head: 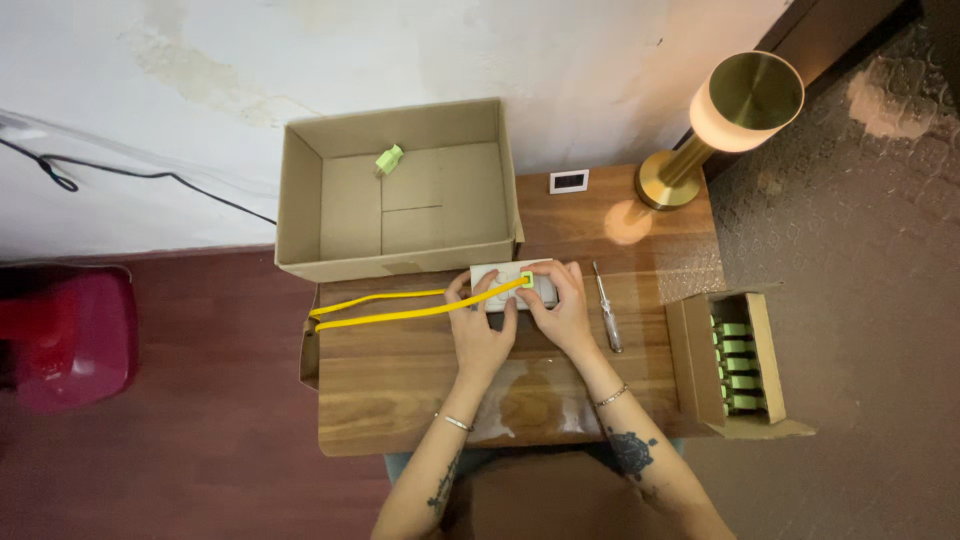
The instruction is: The person assembles a green electrical plug by hand, inserting a yellow cable and tightening screws with a screwdriver. They test the plug by inserting it into a wall socket, then remove it and continue adjusting the plug components.
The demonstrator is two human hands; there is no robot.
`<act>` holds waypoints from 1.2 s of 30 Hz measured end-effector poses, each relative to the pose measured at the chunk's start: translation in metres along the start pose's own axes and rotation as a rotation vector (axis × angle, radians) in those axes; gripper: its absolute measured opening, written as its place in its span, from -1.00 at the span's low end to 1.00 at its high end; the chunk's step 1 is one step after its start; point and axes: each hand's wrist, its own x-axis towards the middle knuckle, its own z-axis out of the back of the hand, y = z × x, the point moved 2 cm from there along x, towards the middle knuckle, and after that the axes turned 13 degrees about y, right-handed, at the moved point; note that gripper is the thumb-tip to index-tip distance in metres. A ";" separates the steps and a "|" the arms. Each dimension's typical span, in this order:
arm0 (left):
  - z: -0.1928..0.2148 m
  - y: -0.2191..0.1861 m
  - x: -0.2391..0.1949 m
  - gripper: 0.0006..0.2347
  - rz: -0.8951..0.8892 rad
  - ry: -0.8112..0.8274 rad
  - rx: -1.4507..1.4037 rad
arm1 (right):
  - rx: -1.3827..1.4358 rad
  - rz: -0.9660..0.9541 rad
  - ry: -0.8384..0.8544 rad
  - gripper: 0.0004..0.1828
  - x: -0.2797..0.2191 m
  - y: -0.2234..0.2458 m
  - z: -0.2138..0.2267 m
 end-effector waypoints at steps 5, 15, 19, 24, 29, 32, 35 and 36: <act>0.000 0.000 0.002 -0.59 -0.003 -0.029 0.000 | 0.015 0.028 -0.015 -0.71 0.002 0.005 0.003; 0.001 -0.004 0.002 -0.53 0.001 -0.019 -0.021 | 0.001 0.043 -0.034 -0.69 0.002 0.001 0.001; -0.006 0.003 0.001 -0.54 -0.023 -0.031 -0.010 | -0.003 0.047 -0.028 -0.67 0.001 -0.005 0.000; -0.005 0.006 0.000 -0.56 -0.033 -0.026 0.008 | -0.016 0.058 -0.016 -0.66 -0.001 -0.005 -0.001; 0.001 -0.002 0.000 -0.62 -0.011 0.004 -0.016 | -0.018 0.068 -0.033 -0.65 0.000 -0.002 -0.001; -0.001 0.000 0.000 -0.64 -0.019 -0.002 -0.030 | -0.022 0.070 -0.034 -0.66 0.000 -0.004 -0.001; -0.008 0.008 0.001 -0.66 -0.040 -0.016 -0.051 | -0.027 0.073 -0.034 -0.66 -0.001 -0.004 -0.001; -0.010 0.012 0.000 -0.67 -0.047 -0.018 -0.059 | -0.028 0.073 -0.035 -0.67 -0.001 -0.003 -0.001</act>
